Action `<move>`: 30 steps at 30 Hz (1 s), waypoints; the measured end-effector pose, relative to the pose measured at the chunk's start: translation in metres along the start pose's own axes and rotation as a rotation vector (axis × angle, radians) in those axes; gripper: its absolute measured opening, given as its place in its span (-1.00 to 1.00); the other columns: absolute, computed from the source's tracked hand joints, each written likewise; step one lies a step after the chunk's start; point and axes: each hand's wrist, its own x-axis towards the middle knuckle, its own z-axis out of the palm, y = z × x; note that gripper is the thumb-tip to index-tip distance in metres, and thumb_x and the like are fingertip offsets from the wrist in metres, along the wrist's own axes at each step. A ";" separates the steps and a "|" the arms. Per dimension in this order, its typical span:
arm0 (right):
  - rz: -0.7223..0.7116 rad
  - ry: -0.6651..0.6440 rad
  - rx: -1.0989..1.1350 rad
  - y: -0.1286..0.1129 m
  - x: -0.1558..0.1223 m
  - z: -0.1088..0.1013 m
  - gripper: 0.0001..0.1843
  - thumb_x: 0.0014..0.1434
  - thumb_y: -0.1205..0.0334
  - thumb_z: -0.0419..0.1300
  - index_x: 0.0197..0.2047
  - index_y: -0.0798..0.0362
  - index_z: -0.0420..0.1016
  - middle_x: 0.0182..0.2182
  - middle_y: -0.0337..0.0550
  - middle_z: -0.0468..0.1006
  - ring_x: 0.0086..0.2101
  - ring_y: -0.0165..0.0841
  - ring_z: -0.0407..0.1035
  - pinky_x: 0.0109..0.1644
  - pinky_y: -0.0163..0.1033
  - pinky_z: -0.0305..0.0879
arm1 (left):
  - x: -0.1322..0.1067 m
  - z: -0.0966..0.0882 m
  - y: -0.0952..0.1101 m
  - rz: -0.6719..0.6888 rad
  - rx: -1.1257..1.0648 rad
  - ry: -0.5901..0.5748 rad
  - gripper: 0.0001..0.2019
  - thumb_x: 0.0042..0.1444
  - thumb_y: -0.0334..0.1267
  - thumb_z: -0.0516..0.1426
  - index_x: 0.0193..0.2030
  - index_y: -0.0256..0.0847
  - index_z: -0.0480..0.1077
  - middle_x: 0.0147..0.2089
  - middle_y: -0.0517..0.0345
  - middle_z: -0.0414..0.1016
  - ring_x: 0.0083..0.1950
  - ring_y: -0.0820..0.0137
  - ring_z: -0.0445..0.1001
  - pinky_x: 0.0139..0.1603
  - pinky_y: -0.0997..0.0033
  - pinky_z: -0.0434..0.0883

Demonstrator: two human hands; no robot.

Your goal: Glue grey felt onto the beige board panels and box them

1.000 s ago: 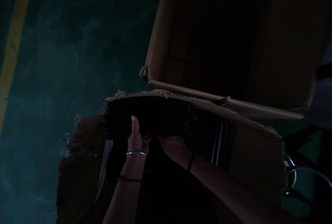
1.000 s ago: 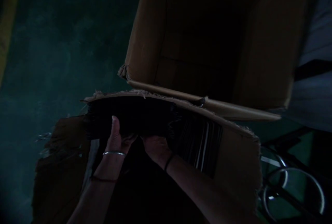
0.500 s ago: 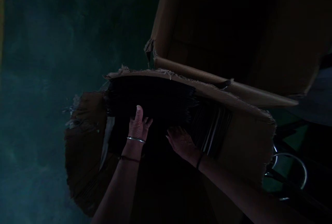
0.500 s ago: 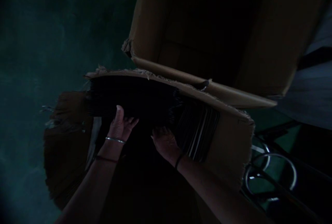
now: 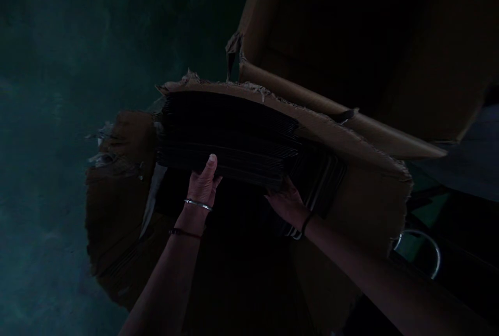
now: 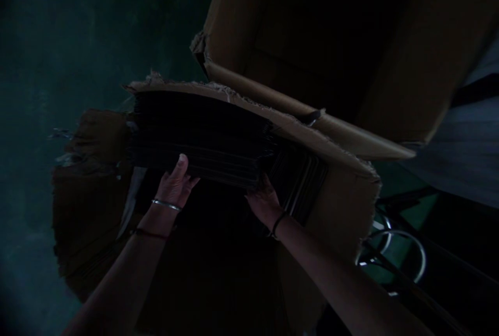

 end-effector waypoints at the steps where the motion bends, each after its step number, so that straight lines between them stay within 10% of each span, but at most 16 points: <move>1: 0.048 0.030 0.020 -0.003 -0.005 -0.003 -0.65 0.14 0.29 0.05 0.01 0.12 0.36 0.02 0.02 0.37 0.08 -0.17 0.14 0.19 0.04 -0.09 | -0.002 0.000 0.000 0.002 0.000 -0.002 -0.58 -0.20 -0.07 0.27 -0.15 -0.06 0.34 0.10 0.11 0.30 0.11 0.25 0.27 0.06 0.07 0.28; 9: 0.363 0.142 0.271 -0.033 -0.056 -0.013 -0.70 0.18 0.25 0.00 -0.02 0.10 0.33 -0.11 0.02 0.43 -0.12 -0.24 0.29 -0.05 -0.07 0.24 | 0.004 0.033 0.028 -0.088 -0.015 0.032 -0.48 -0.24 -0.01 0.28 -0.11 -0.17 0.35 0.02 -0.05 0.34 -0.01 0.16 0.37 -0.03 -0.01 0.36; 19: 0.409 0.568 0.314 -0.014 -0.002 -0.054 -0.77 0.13 0.14 0.09 -0.20 0.11 0.32 -0.32 -0.06 0.39 -0.27 -0.27 0.27 -0.19 -0.15 0.28 | 0.012 0.041 0.032 -0.178 0.081 0.146 -0.29 -0.33 0.15 0.25 -0.03 -0.16 0.26 0.15 -0.14 0.17 0.12 0.01 0.23 -0.05 -0.09 0.33; 30: 0.285 0.450 0.136 -0.025 0.033 -0.079 -0.60 0.19 0.15 0.00 0.06 0.12 0.28 -0.11 0.01 0.37 -0.14 -0.20 0.20 -0.12 -0.11 0.16 | 0.002 0.039 0.019 -0.042 -0.047 0.100 -0.52 -0.31 -0.15 0.31 -0.17 -0.10 0.31 -0.02 0.08 0.39 -0.06 0.26 0.40 -0.13 0.10 0.37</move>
